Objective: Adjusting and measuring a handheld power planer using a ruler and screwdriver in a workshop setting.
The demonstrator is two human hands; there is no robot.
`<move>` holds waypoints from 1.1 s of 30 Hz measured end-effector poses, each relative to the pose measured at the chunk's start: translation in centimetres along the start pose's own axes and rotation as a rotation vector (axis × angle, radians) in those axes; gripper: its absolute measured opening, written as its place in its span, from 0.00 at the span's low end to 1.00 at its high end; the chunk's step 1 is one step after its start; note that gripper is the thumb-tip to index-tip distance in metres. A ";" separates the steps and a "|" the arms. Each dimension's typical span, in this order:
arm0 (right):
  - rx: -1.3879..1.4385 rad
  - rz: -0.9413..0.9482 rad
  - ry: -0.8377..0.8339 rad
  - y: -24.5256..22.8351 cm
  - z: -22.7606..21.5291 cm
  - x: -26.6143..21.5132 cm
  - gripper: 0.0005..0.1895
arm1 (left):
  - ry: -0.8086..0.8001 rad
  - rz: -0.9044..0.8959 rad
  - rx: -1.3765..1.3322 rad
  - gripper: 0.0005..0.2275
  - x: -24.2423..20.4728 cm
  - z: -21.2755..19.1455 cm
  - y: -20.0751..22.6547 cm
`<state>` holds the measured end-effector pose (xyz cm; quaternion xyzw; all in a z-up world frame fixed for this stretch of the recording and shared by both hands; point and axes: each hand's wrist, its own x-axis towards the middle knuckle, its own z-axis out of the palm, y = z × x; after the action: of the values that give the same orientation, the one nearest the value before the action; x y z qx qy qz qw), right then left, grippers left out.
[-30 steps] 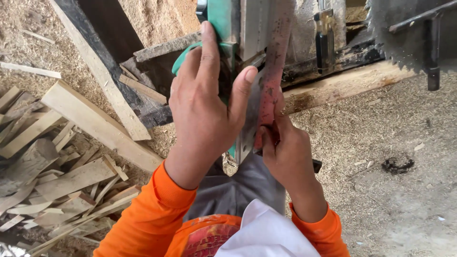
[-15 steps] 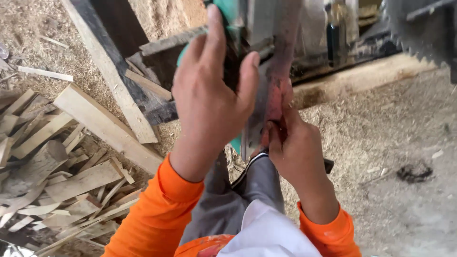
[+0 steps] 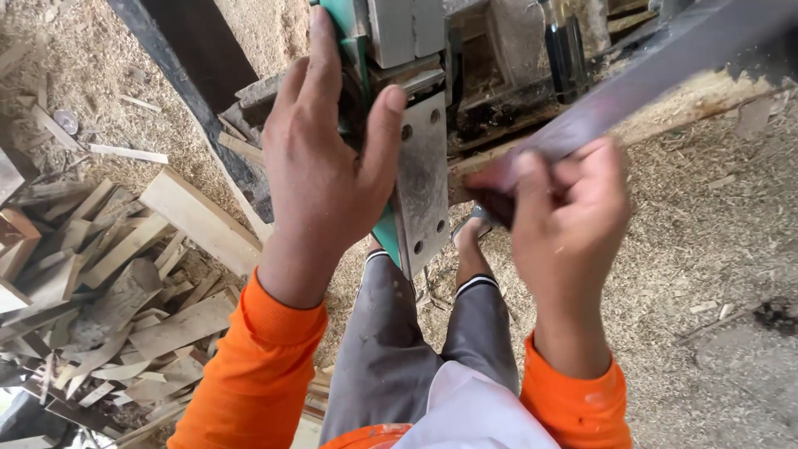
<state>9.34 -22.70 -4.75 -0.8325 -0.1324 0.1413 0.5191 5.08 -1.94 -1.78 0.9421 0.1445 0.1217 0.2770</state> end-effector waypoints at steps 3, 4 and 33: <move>0.298 -0.018 0.163 2.1 1.1 2.0 0.05 | -0.070 -0.005 -0.013 0.25 -0.3 0.0 -0.4; 0.301 -0.012 0.168 2.2 1.8 2.3 0.05 | -0.076 -0.002 -0.012 0.25 -0.3 0.0 -0.3; 0.382 -0.134 0.466 2.9 6.1 4.4 0.13 | -0.079 -0.074 -0.008 0.26 0.0 -0.2 0.1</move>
<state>11.34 -17.28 -10.41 -0.7192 -0.0354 -0.0654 0.6908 5.04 -1.94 -1.51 0.9391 0.1674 0.0746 0.2906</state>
